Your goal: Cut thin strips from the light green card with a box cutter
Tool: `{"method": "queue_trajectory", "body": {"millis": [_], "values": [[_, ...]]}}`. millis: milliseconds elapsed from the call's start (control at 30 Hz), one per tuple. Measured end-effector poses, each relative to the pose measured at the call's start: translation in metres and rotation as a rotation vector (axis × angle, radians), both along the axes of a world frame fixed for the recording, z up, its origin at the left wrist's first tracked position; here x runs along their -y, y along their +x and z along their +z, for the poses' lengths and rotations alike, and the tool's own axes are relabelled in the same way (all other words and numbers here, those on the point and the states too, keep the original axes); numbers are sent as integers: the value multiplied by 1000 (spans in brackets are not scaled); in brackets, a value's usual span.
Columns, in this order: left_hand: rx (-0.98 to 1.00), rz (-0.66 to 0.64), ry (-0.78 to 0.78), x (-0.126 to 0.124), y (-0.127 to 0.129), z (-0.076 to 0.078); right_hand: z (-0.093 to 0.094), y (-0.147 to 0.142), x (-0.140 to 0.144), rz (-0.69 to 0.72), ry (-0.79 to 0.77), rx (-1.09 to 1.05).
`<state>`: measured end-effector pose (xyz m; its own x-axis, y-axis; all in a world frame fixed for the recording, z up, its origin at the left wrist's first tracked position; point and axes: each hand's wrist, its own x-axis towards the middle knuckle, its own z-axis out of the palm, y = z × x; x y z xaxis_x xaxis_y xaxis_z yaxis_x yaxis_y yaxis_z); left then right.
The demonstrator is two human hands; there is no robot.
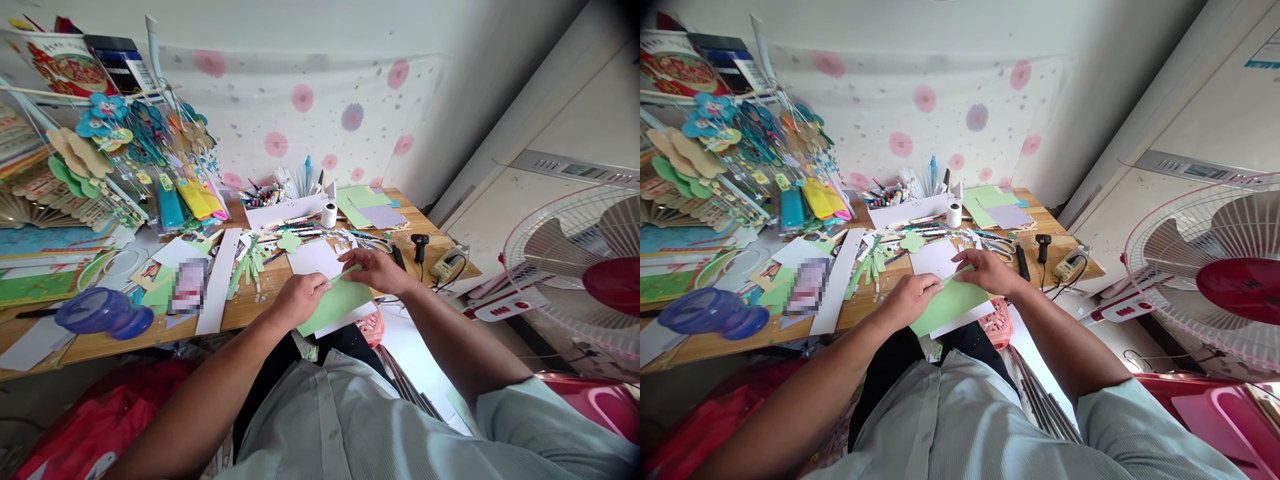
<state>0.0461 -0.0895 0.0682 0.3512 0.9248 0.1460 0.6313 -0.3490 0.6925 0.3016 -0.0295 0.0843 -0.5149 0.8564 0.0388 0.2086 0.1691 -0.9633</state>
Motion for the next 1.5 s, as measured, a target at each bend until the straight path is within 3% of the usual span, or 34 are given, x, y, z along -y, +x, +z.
{"method": "queue_trajectory", "body": {"millis": [133, 433, 1000, 1300, 1500], "values": [[-5, 9, 8, 2, -1, 0, 0, 0, 1, -73, -90, -24], [-7, 6, 3, 6, 1, 4, 1, -3, 7, -109, -121, -69], [1, 6, 11, 8, 8, 10, 16, -2, 9, -19, -119, -32], [-114, 30, 95, 5, 23, 14, 11, -7, 17, 10, -21, -16], [-122, 42, 77, 12, 3, 2, 21, 15, 10, -105, 36, 3]]}}
